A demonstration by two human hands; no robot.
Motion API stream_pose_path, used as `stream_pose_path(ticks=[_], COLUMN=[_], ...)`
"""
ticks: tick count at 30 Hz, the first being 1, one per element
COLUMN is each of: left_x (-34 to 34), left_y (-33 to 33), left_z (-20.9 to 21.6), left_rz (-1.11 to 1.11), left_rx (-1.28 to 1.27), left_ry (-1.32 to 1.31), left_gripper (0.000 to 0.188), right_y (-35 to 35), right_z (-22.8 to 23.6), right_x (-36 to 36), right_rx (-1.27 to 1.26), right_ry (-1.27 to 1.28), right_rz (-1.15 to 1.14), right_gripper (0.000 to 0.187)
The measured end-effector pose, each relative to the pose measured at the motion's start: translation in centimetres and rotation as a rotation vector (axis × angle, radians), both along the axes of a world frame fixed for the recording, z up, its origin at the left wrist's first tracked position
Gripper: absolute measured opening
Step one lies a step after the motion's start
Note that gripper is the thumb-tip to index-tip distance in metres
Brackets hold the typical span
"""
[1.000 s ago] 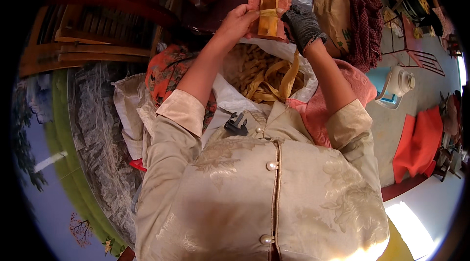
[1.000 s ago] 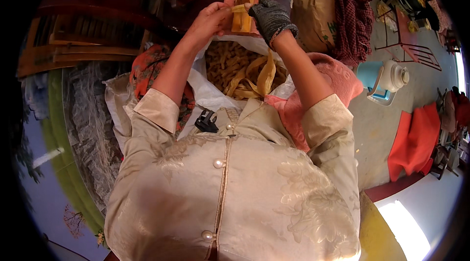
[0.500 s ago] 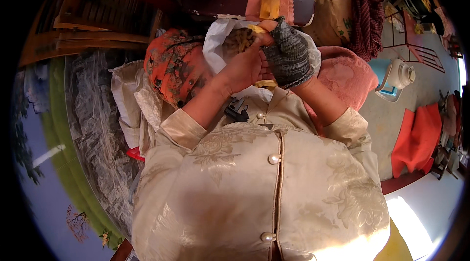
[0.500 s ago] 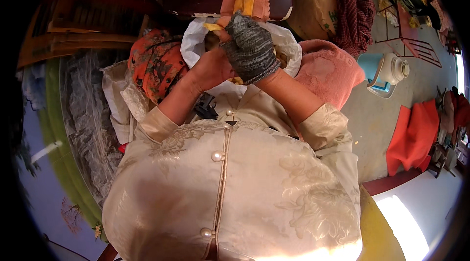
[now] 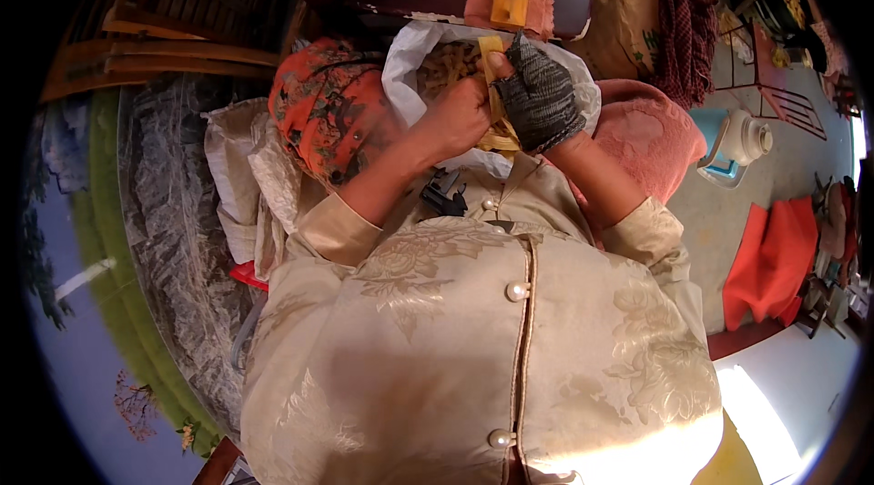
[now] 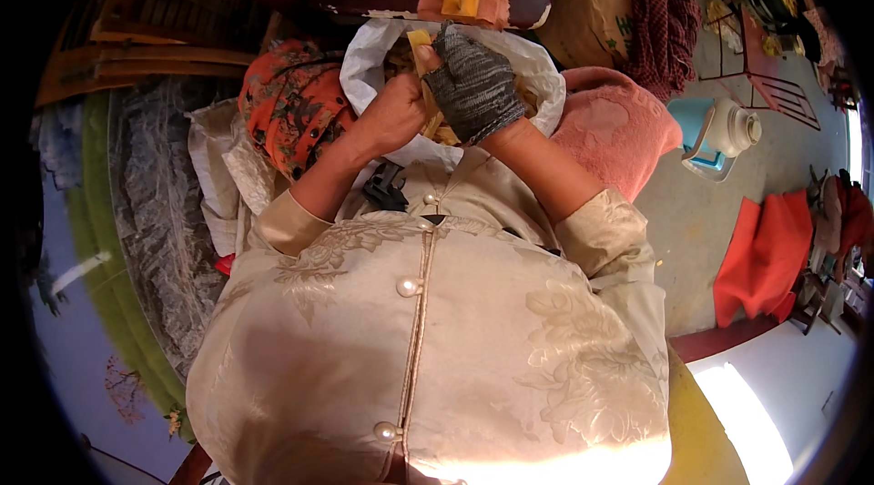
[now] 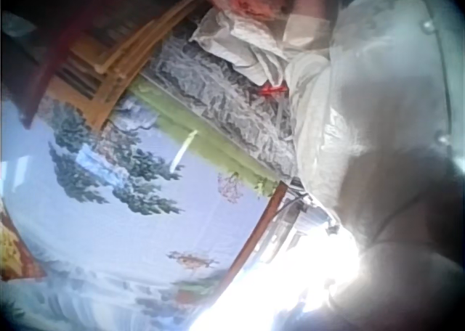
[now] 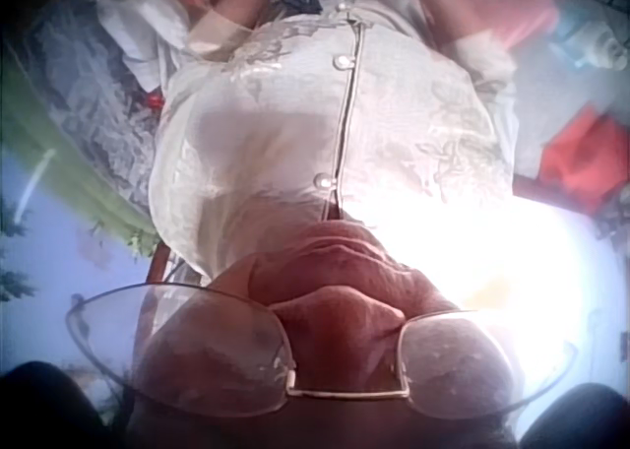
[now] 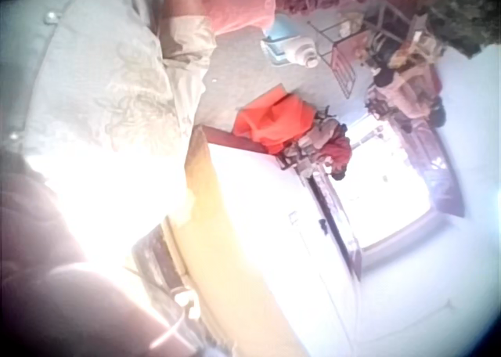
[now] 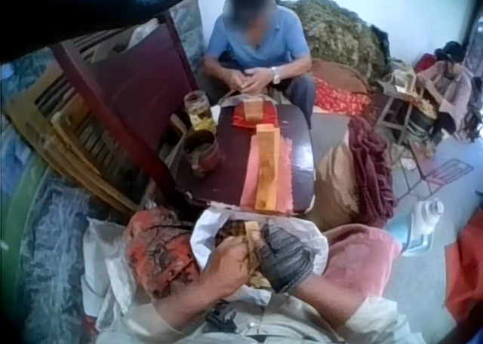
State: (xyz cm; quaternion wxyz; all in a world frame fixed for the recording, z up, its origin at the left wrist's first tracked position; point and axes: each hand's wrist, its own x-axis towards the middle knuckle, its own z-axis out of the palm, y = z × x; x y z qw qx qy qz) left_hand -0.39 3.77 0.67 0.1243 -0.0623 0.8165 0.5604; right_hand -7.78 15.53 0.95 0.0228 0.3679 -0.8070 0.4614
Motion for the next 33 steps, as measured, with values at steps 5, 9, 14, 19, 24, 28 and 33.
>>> stream_pose_path(ticks=[5, 9, 14, 19, 24, 28, 33], left_x=[-0.9, -0.5, -0.5, -0.4, -0.7, -0.2, 0.2], left_y=[-1.0, -1.6, -1.9, -1.9, -2.5, -2.1, -0.1], left_z=[0.4, 0.5, -0.1, 0.9, -0.2, 0.9, 1.9], left_rz=[0.384, 0.237, 0.302, 0.352, 0.316, 0.347, 0.334], left_rx=[-0.427, -0.220, 0.189, 0.777, 0.366, 0.334, 0.323], left_ry=[1.044, 0.820, 0.581, 0.313, 0.535, 0.388, 0.532], left_gripper=[0.040, 0.028, 0.016, 0.014, 0.017, 0.014, 0.011], right_y=[0.0, 0.4, 0.8, 2.0, 1.8, 1.4, 1.4], right_z=[-0.2, 0.2, 0.6, 0.1, 4.0, 4.1, 3.1], right_x=[-0.2, -0.3, 0.6, -1.6, -0.3, 0.5, -0.2], right_rx=[-0.364, -0.181, 0.046, 0.051, -0.014, -0.016, -0.170], right_ry=[-1.341, -1.281, -0.050, 0.048, -0.797, -0.980, -1.073], right_rz=[0.230, 0.465, 0.231, 0.088, 0.205, 0.144, 0.159], right_gripper=[0.029, 0.039, 0.038, 0.022, 0.026, 0.026, 0.031])
